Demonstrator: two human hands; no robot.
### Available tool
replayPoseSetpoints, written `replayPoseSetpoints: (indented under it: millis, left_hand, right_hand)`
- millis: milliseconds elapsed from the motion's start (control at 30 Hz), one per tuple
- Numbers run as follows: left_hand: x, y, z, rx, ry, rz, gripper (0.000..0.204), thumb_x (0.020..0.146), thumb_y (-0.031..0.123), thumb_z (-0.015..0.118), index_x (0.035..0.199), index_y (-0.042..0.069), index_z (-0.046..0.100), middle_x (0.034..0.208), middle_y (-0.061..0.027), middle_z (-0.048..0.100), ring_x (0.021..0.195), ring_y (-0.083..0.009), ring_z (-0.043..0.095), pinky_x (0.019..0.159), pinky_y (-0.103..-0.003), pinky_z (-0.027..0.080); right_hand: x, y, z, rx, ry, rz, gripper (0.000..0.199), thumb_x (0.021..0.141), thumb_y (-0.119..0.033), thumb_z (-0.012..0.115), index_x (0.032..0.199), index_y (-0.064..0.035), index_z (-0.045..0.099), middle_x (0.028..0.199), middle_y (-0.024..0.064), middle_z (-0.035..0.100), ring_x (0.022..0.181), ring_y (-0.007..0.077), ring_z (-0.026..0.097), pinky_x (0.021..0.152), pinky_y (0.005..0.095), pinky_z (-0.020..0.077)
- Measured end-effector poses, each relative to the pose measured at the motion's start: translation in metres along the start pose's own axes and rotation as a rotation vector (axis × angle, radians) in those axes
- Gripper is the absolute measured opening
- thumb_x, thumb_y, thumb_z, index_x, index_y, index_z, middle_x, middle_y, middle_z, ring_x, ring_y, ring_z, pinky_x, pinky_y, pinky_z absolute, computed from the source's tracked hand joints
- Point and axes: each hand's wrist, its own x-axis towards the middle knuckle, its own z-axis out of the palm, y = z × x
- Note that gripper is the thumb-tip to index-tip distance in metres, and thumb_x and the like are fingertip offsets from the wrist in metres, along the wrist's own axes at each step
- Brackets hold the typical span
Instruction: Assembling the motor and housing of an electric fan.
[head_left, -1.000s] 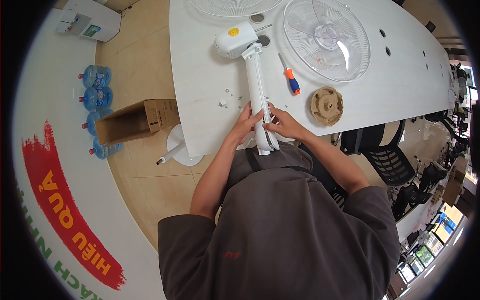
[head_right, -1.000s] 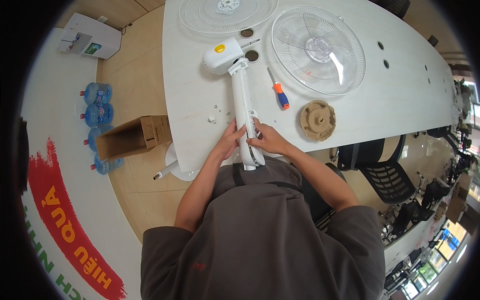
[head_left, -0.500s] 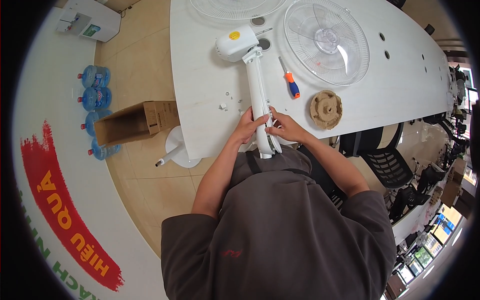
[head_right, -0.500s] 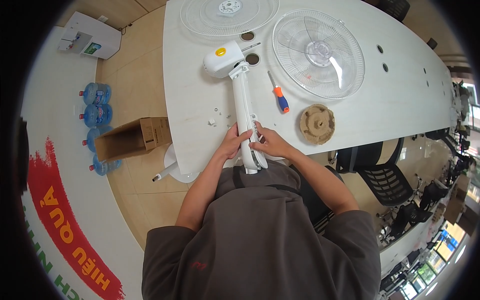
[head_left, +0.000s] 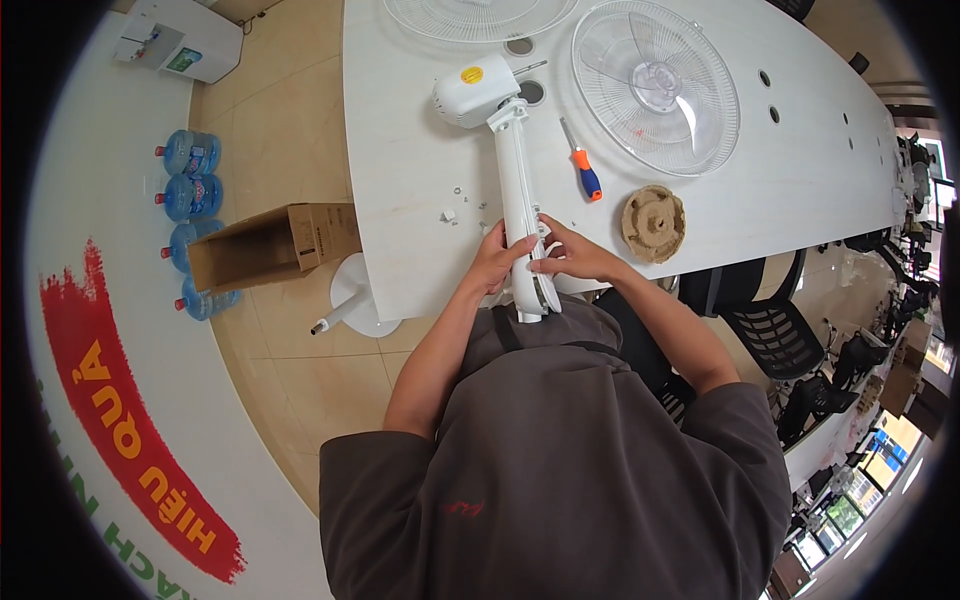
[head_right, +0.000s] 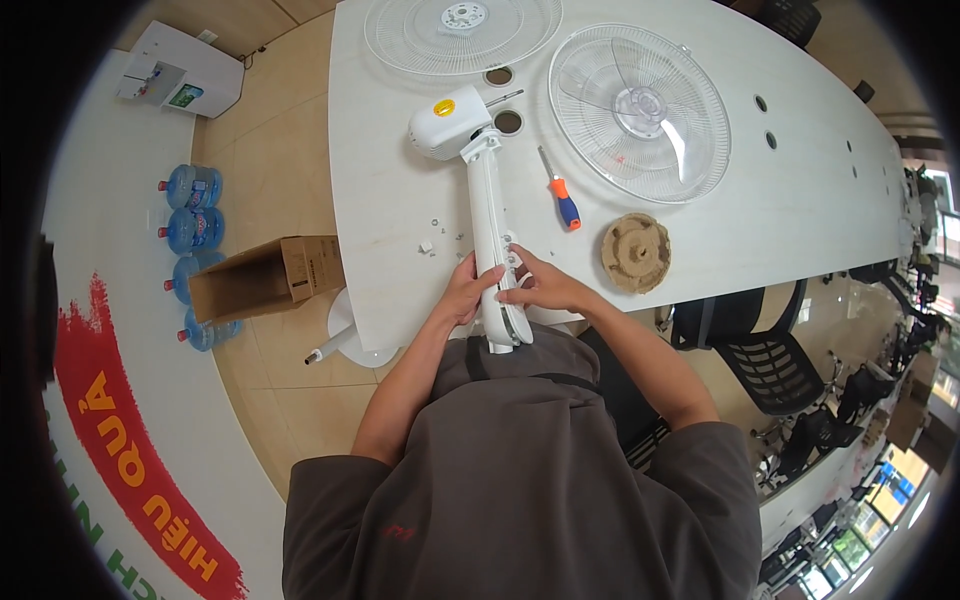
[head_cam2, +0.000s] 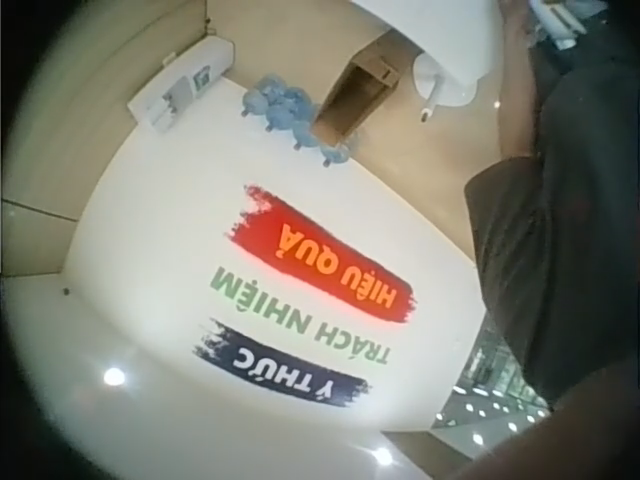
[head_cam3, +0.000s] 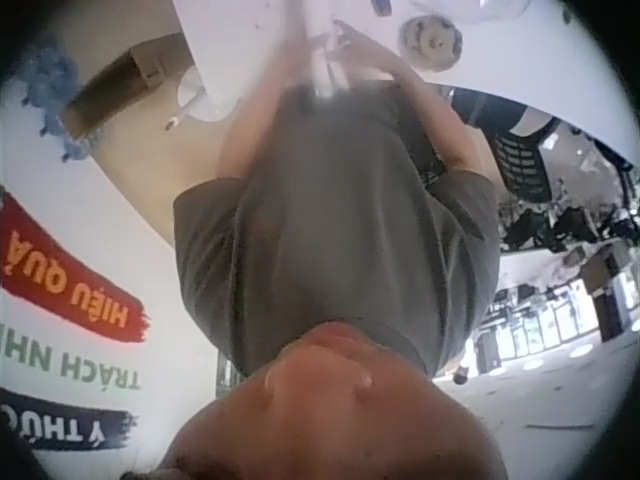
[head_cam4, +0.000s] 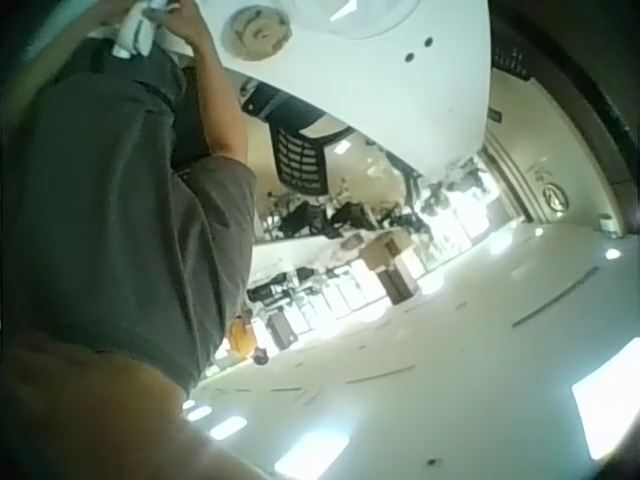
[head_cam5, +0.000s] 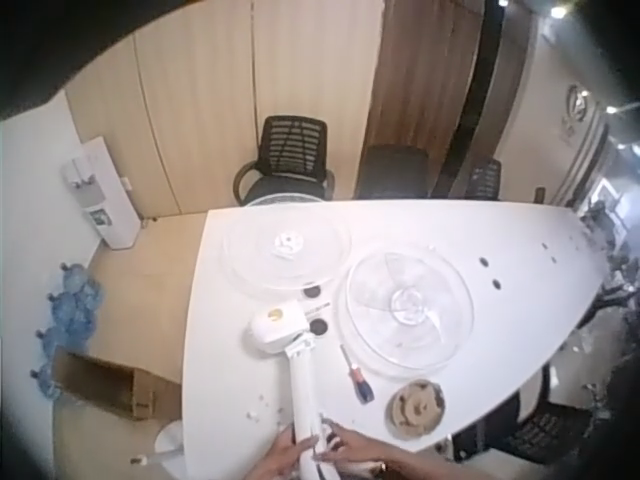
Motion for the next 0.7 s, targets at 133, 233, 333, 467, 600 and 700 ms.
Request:
replayPoseSetpoints:
  millis: [133,233,333,467,600,700]
  left_hand:
    - [-0.003,0.008,-0.002,0.03,-0.005,-0.035,0.061,0.089,0.02,0.076,0.136,-0.002,0.043,0.116,-0.0114,0.06,0.103,-0.0187,0.063,0.089,-0.035,0.054]
    - [-0.004,0.013,0.001,0.053,-0.021,-0.03,0.061,0.089,0.019,0.076,0.136,-0.001,0.043,0.112,-0.0107,0.061,0.098,-0.0173,0.063,0.085,-0.035,0.055]
    - [-0.006,0.015,0.003,0.035,-0.014,-0.028,0.061,0.088,0.018,0.076,0.135,-0.001,0.043,0.112,-0.0104,0.061,0.097,-0.0168,0.063,0.085,-0.035,0.055]
    - [-0.005,0.011,0.0,0.04,-0.006,-0.034,0.06,0.089,0.017,0.075,0.136,-0.001,0.043,0.114,-0.01,0.06,0.098,-0.0169,0.063,0.086,-0.034,0.055]
    - [-0.004,0.01,-0.002,0.009,-0.021,-0.031,0.06,0.089,0.017,0.075,0.136,-0.001,0.042,0.118,-0.0102,0.06,0.101,-0.0171,0.062,0.087,-0.034,0.055]
    - [-0.004,0.01,-0.004,0.01,-0.021,-0.032,0.061,0.089,0.016,0.075,0.137,0.0,0.042,0.12,-0.0107,0.059,0.103,-0.0169,0.062,0.088,-0.035,0.055]
  right_hand:
    - [0.024,0.0,-0.031,0.159,-0.021,0.088,0.101,0.09,-0.05,0.071,0.157,0.0024,0.016,0.125,0.0249,0.054,0.101,0.0256,0.064,0.085,0.0366,0.0551]
    - [0.051,-0.017,-0.028,0.324,0.121,0.14,0.098,0.089,-0.048,0.071,0.156,0.0023,0.019,0.123,0.0244,0.056,0.108,0.0265,0.061,0.085,0.0369,0.0546]
    - [0.055,-0.027,-0.023,0.217,0.035,0.156,0.087,0.088,-0.039,0.075,0.151,0.0026,0.031,0.118,0.02,0.057,0.111,0.0261,0.058,0.087,0.0377,0.0535]
    - [0.06,-0.023,-0.027,0.242,-0.027,0.146,0.075,0.086,-0.029,0.077,0.145,0.002,0.042,0.114,0.0174,0.058,0.106,0.0236,0.059,0.086,0.0369,0.0531]
    - [0.063,-0.018,-0.031,0.223,-0.022,0.144,0.072,0.085,-0.023,0.077,0.144,0.0014,0.043,0.111,0.0178,0.061,0.101,0.0229,0.061,0.084,0.0349,0.0533]
    - [0.062,-0.021,-0.031,0.221,-0.035,0.129,0.067,0.085,-0.022,0.076,0.14,0.0024,0.047,0.107,0.0156,0.062,0.1,0.0208,0.062,0.082,0.0334,0.0534]
